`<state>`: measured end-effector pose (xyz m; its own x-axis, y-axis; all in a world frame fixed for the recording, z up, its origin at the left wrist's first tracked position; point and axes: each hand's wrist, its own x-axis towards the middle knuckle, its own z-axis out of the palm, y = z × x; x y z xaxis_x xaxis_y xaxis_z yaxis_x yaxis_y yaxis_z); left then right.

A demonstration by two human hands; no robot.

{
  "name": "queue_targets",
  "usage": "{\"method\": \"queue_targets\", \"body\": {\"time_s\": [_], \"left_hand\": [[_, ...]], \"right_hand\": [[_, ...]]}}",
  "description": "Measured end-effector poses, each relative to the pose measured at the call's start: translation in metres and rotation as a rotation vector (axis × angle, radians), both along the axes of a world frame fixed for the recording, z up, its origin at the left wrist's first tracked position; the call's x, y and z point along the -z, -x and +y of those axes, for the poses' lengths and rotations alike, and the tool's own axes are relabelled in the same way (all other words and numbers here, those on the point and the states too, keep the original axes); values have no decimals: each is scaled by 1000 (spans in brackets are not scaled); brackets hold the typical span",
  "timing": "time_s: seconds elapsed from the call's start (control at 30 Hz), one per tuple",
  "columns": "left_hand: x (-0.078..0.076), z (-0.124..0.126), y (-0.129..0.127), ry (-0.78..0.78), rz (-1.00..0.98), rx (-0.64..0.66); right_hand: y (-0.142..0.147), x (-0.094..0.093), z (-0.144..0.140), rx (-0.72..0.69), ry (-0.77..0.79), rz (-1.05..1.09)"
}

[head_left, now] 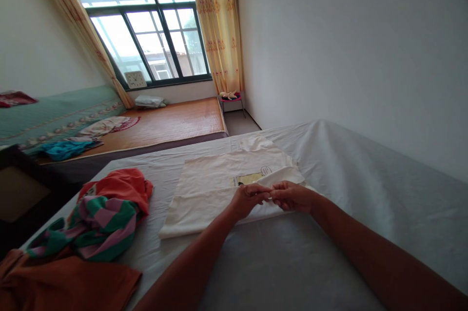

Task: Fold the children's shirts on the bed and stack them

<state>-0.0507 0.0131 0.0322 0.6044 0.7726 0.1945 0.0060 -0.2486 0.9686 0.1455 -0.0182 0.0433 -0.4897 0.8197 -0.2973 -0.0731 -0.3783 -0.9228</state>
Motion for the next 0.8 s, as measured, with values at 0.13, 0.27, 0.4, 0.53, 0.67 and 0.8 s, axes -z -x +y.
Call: {"method": "queue_targets", "body": {"time_s": [0.13, 0.27, 0.4, 0.53, 0.67, 0.8], "left_hand": [[-5, 2, 4, 8, 11, 77], [-8, 2, 6, 22, 6, 122], [-8, 0, 3, 7, 29, 117], [-1, 5, 2, -126, 148, -47], [6, 10, 10, -506, 408, -133], [11, 6, 19, -703, 748, -28]], "right_hand": [[-1, 2, 1, -40, 52, 20], [-1, 3, 1, -102, 29, 35], [2, 4, 0, -139, -11, 1], [6, 6, 4, -9, -140, -151], [-7, 14, 15, 303, -624, -565], [-35, 30, 23, 193, -873, -1195]]}}
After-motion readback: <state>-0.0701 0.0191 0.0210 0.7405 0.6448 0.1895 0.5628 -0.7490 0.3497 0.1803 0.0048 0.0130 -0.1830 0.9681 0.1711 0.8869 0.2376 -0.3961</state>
